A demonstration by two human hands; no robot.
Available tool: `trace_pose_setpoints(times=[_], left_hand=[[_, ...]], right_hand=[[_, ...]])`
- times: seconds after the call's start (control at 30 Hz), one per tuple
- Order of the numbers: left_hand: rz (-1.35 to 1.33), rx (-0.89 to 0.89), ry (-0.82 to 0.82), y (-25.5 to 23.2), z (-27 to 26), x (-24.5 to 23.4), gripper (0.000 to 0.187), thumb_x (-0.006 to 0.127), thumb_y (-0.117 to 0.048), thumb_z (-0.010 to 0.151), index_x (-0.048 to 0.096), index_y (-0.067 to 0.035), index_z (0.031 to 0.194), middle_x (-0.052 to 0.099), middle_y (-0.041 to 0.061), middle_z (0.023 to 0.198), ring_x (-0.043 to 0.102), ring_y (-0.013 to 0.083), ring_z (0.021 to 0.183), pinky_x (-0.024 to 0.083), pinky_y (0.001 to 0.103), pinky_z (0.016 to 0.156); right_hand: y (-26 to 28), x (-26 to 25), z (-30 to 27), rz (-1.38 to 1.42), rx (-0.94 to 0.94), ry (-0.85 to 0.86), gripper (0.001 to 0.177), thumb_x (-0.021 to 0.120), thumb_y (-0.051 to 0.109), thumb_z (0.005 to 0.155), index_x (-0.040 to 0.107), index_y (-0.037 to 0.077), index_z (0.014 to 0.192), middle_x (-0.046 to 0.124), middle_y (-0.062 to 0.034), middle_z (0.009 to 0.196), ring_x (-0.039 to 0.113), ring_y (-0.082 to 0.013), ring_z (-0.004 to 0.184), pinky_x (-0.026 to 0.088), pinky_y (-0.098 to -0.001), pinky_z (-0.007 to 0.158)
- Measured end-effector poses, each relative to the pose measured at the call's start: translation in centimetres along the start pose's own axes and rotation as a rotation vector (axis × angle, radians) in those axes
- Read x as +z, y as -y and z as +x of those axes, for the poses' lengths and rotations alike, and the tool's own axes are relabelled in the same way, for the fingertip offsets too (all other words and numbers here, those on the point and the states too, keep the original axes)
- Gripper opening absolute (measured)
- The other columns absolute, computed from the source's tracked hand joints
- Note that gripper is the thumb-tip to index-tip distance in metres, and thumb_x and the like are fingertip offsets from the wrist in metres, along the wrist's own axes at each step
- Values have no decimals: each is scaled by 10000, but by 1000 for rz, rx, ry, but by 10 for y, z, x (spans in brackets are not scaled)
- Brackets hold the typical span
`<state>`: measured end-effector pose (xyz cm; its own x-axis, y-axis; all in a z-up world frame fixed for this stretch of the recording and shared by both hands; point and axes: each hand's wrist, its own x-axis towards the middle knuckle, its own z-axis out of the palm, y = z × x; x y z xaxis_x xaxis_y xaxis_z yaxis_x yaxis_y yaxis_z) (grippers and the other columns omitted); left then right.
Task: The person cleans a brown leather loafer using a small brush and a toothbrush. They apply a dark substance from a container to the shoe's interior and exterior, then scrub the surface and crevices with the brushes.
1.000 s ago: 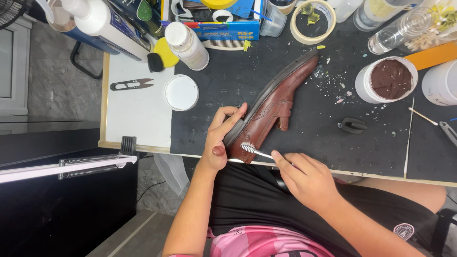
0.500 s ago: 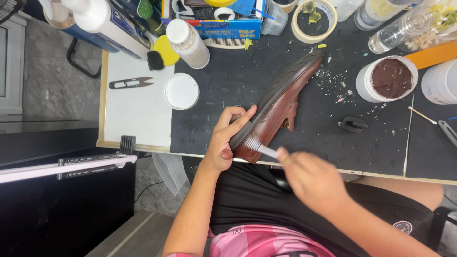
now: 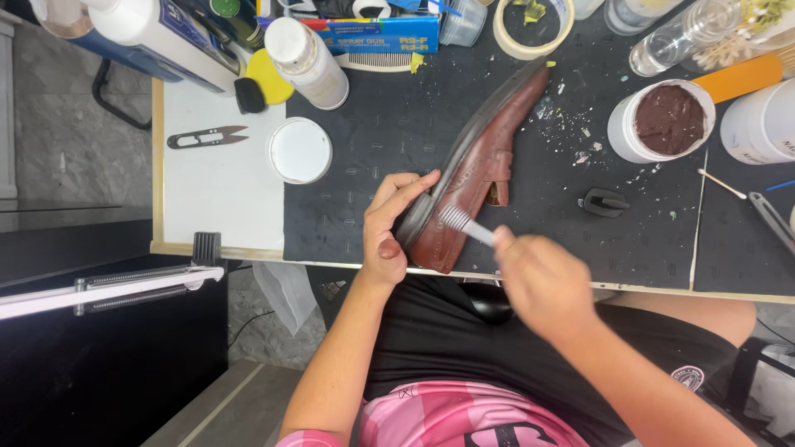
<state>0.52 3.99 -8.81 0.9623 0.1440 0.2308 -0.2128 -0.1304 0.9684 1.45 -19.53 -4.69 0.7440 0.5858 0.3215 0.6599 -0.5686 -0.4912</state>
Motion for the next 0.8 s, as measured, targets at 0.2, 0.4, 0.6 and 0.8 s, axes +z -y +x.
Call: trace_pose_setpoints(times=[0.2, 0.4, 0.6, 0.8], left_hand=[[62, 39, -64, 0, 7, 6, 1213, 82, -940, 857, 692, 33, 1249, 656, 164, 1140, 669, 268, 1086, 434, 378, 1134], [-25, 41, -30, 5, 6, 2, 1199, 65, -905, 898, 663, 50, 1306, 642, 181, 1193, 652, 270, 1129, 491, 370, 1074], [-2, 81, -25, 9, -4, -1, 1122, 172, -892, 930, 602, 71, 1314, 601, 214, 1259, 626, 285, 1187, 479, 378, 1086], [107, 122, -74, 8, -2, 9, 1064, 176, -870, 956, 628, 54, 1230, 632, 203, 1242, 647, 300, 1175, 494, 383, 1073]], right_hand=[[-15, 2, -6, -3, -13, -22, 123, 699, 50, 888, 719, 21, 1006, 662, -82, 816, 626, -237, 671, 511, -361, 577], [-7, 4, -19, 52, -76, -3, 158, 697, 72, 885, 742, -5, 1016, 672, -87, 807, 636, -225, 668, 519, -349, 584], [-53, -68, -36, -173, 495, -236, 178, 747, 154, 1083, 769, 31, 1209, 696, -97, 886, 631, -190, 684, 517, -314, 651], [-90, -138, -9, -376, 440, -158, 210, 739, 133, 1019, 752, 65, 1218, 726, -159, 988, 676, -290, 749, 524, -356, 706]])
